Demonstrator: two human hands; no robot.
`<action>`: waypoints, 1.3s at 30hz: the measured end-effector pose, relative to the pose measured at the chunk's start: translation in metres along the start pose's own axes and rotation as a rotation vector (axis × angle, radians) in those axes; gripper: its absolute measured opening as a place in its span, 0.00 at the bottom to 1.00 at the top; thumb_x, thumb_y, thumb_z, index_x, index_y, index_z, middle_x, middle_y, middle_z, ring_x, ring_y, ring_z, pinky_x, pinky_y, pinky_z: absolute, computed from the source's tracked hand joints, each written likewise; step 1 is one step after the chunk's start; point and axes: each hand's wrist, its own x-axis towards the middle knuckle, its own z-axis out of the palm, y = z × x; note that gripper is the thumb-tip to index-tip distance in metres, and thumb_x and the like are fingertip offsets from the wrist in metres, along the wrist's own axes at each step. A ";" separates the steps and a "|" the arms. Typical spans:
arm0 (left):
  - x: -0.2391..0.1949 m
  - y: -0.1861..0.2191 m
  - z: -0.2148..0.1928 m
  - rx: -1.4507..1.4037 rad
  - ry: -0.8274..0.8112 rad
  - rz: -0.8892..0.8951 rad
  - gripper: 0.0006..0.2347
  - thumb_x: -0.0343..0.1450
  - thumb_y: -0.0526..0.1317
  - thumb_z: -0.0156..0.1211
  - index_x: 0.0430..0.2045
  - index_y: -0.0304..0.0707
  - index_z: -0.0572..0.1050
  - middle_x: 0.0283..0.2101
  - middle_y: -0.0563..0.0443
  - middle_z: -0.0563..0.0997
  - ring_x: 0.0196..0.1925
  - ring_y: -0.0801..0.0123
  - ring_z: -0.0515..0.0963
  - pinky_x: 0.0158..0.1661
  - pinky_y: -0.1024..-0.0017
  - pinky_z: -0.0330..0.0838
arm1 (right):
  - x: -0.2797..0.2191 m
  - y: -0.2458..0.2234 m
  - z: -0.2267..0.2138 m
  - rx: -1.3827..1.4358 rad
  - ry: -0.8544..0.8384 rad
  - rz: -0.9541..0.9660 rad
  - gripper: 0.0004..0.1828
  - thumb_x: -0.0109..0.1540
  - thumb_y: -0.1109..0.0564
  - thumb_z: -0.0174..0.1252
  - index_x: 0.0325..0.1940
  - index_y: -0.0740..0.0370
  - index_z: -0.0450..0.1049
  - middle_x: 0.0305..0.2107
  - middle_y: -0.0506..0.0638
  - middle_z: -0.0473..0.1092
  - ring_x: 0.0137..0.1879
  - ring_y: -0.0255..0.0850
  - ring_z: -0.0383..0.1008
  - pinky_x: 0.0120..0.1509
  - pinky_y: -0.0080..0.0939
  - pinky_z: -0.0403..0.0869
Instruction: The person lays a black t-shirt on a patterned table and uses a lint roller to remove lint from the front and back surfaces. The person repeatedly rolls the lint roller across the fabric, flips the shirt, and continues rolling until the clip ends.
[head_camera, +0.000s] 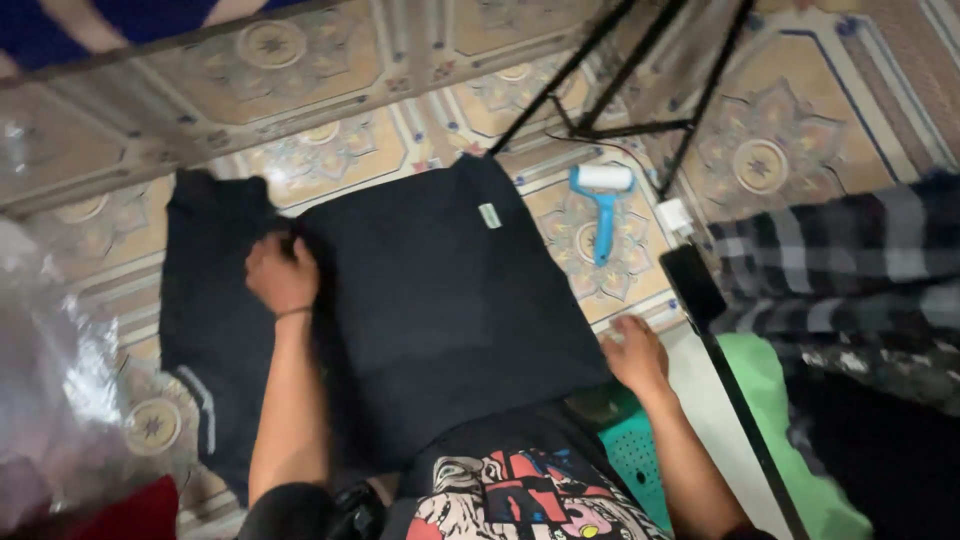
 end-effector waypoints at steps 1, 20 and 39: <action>-0.017 -0.019 -0.014 0.107 0.032 -0.090 0.10 0.71 0.47 0.67 0.38 0.44 0.80 0.40 0.47 0.80 0.47 0.48 0.79 0.42 0.50 0.73 | 0.009 -0.020 -0.003 -0.009 0.144 -0.138 0.24 0.59 0.38 0.66 0.56 0.46 0.77 0.49 0.47 0.75 0.58 0.48 0.77 0.61 0.47 0.76; -0.174 -0.075 -0.122 0.338 -0.421 -0.312 0.32 0.72 0.69 0.38 0.73 0.67 0.58 0.79 0.46 0.54 0.81 0.43 0.46 0.68 0.29 0.34 | 0.018 -0.186 0.053 -0.292 0.167 -0.487 0.42 0.67 0.27 0.43 0.81 0.43 0.50 0.78 0.63 0.42 0.81 0.69 0.38 0.81 0.73 0.40; 0.045 -0.145 0.013 0.115 -0.230 -0.104 0.09 0.72 0.48 0.60 0.41 0.51 0.79 0.44 0.49 0.75 0.42 0.48 0.83 0.39 0.53 0.79 | 0.217 -0.237 -0.017 -0.271 0.212 -0.601 0.11 0.60 0.45 0.68 0.44 0.45 0.84 0.39 0.53 0.76 0.50 0.57 0.78 0.53 0.57 0.75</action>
